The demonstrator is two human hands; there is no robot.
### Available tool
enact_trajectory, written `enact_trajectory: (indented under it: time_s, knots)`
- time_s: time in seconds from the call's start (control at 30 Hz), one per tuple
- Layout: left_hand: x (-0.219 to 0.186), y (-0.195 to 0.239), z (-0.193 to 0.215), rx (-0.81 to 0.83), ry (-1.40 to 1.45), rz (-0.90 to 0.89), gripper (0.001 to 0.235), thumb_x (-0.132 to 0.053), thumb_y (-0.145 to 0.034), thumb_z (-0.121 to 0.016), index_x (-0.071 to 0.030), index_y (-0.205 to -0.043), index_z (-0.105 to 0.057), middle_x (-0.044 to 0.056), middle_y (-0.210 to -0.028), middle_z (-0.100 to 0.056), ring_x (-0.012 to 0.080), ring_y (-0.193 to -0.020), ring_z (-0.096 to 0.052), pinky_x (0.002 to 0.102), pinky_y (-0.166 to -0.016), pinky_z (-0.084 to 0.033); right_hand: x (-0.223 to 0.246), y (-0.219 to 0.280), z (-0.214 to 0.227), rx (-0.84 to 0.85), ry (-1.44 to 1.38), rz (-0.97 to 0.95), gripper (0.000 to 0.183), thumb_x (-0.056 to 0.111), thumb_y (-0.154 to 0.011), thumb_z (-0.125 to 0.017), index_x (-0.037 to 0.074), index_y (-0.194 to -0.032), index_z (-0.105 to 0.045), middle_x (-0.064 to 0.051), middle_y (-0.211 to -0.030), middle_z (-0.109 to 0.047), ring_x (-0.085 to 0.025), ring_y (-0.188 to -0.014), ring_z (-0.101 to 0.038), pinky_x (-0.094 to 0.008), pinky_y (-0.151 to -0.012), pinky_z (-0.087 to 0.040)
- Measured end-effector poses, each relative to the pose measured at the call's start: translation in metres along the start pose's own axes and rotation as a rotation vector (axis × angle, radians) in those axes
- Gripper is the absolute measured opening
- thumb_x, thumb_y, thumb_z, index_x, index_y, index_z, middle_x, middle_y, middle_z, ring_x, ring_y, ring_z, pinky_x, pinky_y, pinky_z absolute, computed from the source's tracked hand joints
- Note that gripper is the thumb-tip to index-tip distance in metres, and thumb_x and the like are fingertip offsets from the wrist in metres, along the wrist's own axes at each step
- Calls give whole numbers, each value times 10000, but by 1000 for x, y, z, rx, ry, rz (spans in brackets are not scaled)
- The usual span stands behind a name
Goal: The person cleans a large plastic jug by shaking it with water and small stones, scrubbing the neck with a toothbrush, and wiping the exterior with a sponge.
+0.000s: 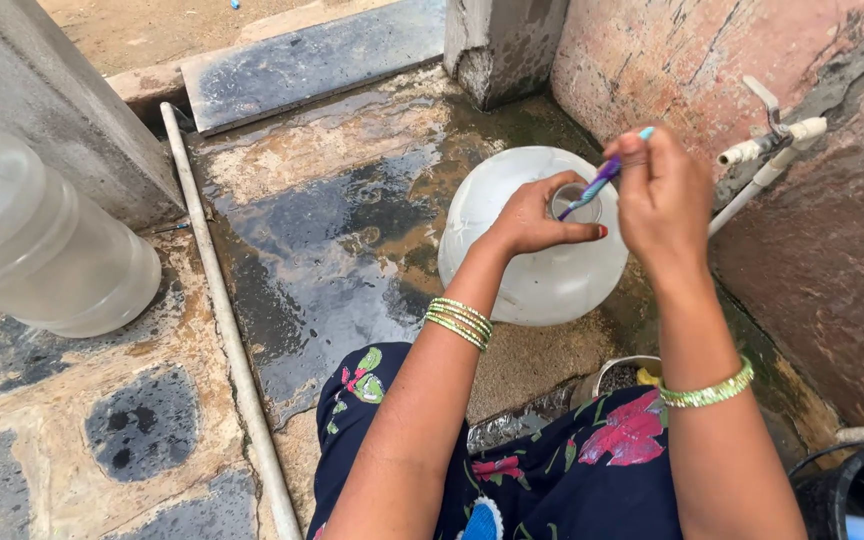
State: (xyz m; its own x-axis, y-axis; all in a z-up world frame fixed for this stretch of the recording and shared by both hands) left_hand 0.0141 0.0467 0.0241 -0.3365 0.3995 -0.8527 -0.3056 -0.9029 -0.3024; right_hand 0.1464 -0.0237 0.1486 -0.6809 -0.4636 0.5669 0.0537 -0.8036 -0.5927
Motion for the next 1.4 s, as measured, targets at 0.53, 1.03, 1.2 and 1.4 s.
enact_trajectory:
  time_s: [0.53, 1.03, 1.2, 1.4]
  knots:
    - [0, 5, 3, -324, -440, -72, 797, -338, -624, -910, -161, -1304, -534, 102, -1057, -751, 269, -1078, -700, 547, -1285, -206, -58, 11, -52, -80, 65, 11, 350, 311, -1121, -526, 43, -950, -672, -156, -776, -699, -369, -720, -699, -466, -635, -502]
    - [16, -1, -8, -112, -291, -60, 778, -433, -683, -787, -195, -1379, -533, 149, -1162, -745, 424, -1075, -677, 515, -1058, -480, -43, 19, -65, -37, 110, 120, 287, 273, -1106, -561, 25, -998, -657, -211, -799, -667, -430, -777, -662, -518, -671, -480]
    - [14, 2, -3, -128, -245, -74, 747, -523, -651, -792, -168, -1290, -636, 156, -1095, -760, 399, -1045, -703, 462, -1021, -501, -49, 18, -65, -25, 112, 107, 327, 309, -1121, -572, 15, -1003, -652, -199, -805, -674, -413, -771, -680, -483, -673, -509]
    - [-29, 19, 22, -66, -222, 10, 852, -746, -550, -792, -137, -1141, -718, 136, -999, -788, 336, -982, -751, 429, -917, -564, 0, 8, 5, -175, -126, 120, 320, 293, -1217, -516, 45, -1044, -621, -103, -859, -718, -230, -771, -752, -362, -686, -559]
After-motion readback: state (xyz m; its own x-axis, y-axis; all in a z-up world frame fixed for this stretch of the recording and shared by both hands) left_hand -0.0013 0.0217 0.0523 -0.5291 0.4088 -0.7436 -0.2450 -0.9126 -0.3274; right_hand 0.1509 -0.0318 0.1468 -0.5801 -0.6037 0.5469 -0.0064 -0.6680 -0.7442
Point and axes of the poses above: each hand's wrist, its own y-axis away from the middle knuckle, its own z-axis out of the back of the hand, x = y × z, the point moved 5 cm from there along -y, towards the middle knuckle
